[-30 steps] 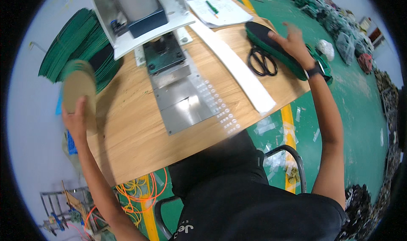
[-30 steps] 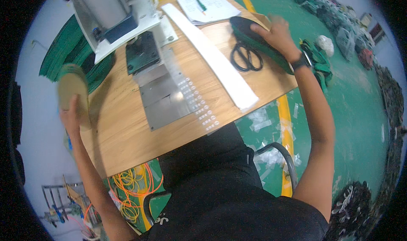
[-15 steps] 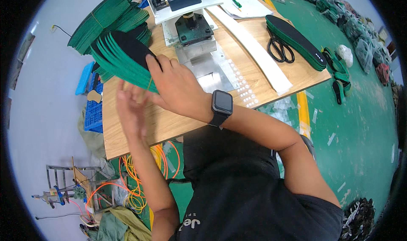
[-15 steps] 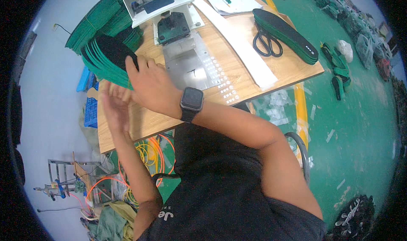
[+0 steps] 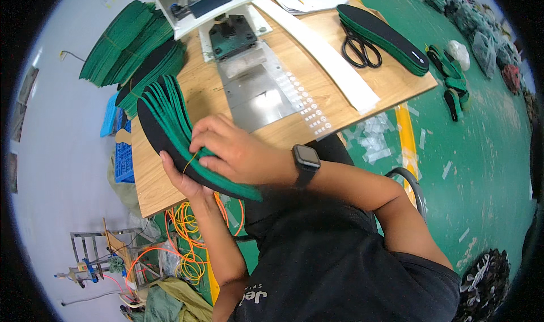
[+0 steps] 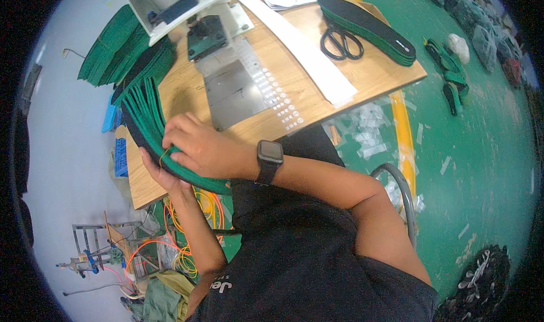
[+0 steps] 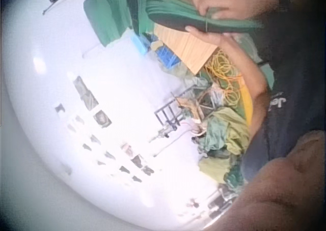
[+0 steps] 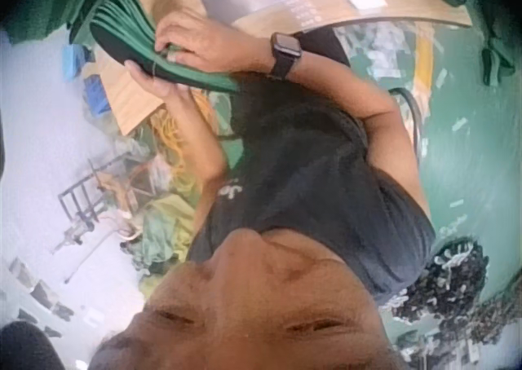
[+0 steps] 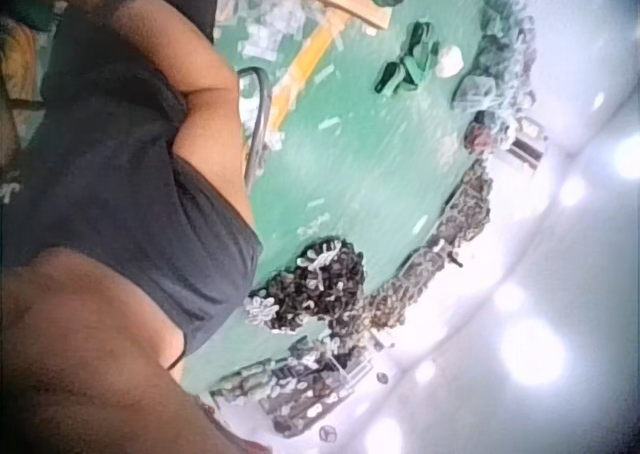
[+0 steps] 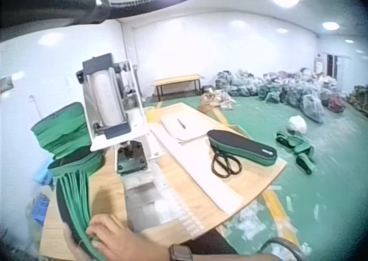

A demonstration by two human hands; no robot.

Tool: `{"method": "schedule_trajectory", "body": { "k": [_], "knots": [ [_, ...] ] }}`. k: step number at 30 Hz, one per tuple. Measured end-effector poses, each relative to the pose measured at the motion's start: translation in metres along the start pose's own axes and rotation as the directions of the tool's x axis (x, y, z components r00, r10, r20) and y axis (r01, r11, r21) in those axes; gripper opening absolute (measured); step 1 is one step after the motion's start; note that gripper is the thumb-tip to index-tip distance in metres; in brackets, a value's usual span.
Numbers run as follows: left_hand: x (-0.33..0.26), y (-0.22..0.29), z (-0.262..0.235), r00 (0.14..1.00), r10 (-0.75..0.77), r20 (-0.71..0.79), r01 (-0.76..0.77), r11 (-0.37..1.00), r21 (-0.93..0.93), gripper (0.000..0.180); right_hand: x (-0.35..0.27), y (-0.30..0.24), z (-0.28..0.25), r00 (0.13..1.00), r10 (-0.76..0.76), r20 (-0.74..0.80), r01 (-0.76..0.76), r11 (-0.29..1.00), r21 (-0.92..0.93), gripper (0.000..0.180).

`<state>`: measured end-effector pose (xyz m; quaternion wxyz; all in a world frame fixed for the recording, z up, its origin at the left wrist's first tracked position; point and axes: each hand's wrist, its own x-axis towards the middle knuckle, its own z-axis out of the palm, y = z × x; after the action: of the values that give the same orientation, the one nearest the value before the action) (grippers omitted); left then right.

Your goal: The person removes a rubber band from a stack of insoles, cuts a strip of material labels with scissors, and uses a machine to press a logo onto the heel area of individual insoles.

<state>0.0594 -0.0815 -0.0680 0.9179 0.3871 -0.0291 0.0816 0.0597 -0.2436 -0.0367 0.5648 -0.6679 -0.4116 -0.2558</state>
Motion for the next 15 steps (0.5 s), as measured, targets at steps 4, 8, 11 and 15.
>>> {"method": "schedule_trajectory", "body": {
  "k": [4, 8, 11, 15],
  "knots": [
    [-0.011, -0.014, -0.001, 0.997, -0.065, 0.034, 0.064, 0.997, 0.045, 0.058, -0.017, -0.015, -0.008, 0.999, -0.043, 0.019, 0.045, 0.985, -0.167, 0.016],
    [-0.024, 0.002, -0.001, 0.99, -0.139, -0.024, 0.141, 0.963, 0.228, 0.051, -0.029, -0.029, -0.034, 0.967, -0.083, 0.24, 0.063, 0.994, 0.09, 0.017],
    [-0.024, 0.003, 0.01, 0.988, -0.135, -0.077, 0.152, 0.944, 0.293, 0.053, -0.037, -0.043, -0.041, 0.849, 0.022, 0.528, -0.228, 0.917, 0.328, 0.018],
    [-0.03, 0.015, 0.028, 0.996, 0.047, 0.074, -0.075, 0.895, 0.441, 0.055, -0.042, -0.036, -0.038, 0.477, 0.039, 0.878, -0.57, 0.774, 0.276, 0.047]
  ]
}}
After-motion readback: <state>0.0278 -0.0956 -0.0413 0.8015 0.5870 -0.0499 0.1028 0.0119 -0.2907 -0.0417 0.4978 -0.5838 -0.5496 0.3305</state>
